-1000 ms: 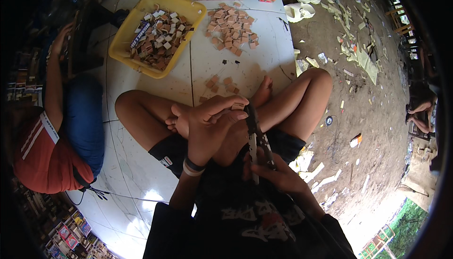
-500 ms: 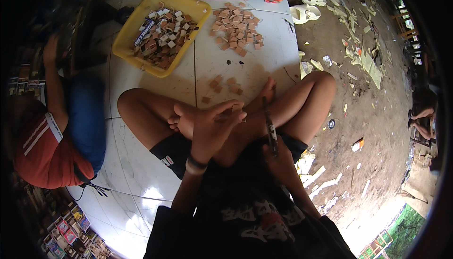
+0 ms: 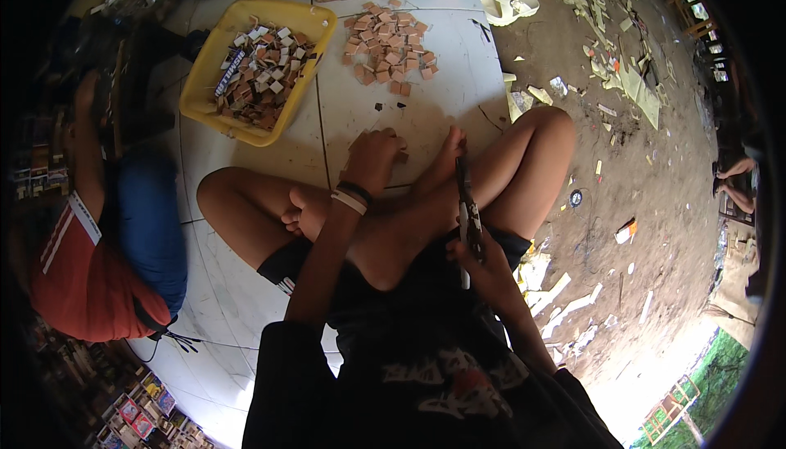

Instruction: The person sits cross-legged on the floor and uses a knife to cut small rectangular wooden blocks into smaller pieces. They place the cut pieces into a yellow plastic container and occasionally gather more blocks from a pile on the floor.

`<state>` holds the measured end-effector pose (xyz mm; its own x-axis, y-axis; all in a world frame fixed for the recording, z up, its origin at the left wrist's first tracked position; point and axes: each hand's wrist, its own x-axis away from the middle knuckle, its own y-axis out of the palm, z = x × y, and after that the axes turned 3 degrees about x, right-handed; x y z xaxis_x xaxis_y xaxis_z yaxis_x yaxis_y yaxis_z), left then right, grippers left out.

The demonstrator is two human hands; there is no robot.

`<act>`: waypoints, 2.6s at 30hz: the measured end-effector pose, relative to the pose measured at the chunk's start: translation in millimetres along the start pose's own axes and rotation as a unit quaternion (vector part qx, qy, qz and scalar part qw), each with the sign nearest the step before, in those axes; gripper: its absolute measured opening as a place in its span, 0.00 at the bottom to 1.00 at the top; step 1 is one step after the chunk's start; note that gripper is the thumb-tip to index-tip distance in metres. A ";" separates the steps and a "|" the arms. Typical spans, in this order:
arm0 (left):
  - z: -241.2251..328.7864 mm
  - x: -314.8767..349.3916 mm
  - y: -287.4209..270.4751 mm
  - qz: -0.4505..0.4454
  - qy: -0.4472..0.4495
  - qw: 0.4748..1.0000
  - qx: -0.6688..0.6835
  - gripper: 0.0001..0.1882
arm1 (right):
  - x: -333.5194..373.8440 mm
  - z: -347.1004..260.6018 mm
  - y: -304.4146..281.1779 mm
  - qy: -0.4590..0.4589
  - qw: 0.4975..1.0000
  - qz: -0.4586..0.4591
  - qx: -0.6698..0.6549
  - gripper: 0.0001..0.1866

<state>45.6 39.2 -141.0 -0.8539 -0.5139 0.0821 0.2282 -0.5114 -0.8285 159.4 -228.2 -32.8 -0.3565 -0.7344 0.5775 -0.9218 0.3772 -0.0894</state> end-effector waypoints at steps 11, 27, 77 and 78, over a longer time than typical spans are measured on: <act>76.0 42.6 -59.2 0.211 -0.141 0.621 0.742 0.19 | 1.8 -23.1 12.0 -0.103 0.992 -0.005 0.071 0.23; 126.9 60.0 -62.4 0.242 -0.150 0.569 0.772 0.15 | 1.6 -43.3 25.4 -0.184 0.977 -0.011 0.110 0.31; 126.8 53.8 -65.4 0.453 -0.043 0.830 0.322 0.12 | -16.0 -41.5 39.9 -0.248 0.895 0.132 0.346 0.39; 126.8 52.8 -66.9 0.442 -0.056 0.835 0.324 0.12 | -17.8 -39.3 39.7 -0.250 0.890 0.135 0.356 0.39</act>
<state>44.6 -41.0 -11.0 -0.1775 -0.9307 -0.3199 0.9818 -0.1453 -0.1221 135.2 -178.0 -14.8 -0.4379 -0.8981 0.0392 -0.5913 0.2550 -0.7651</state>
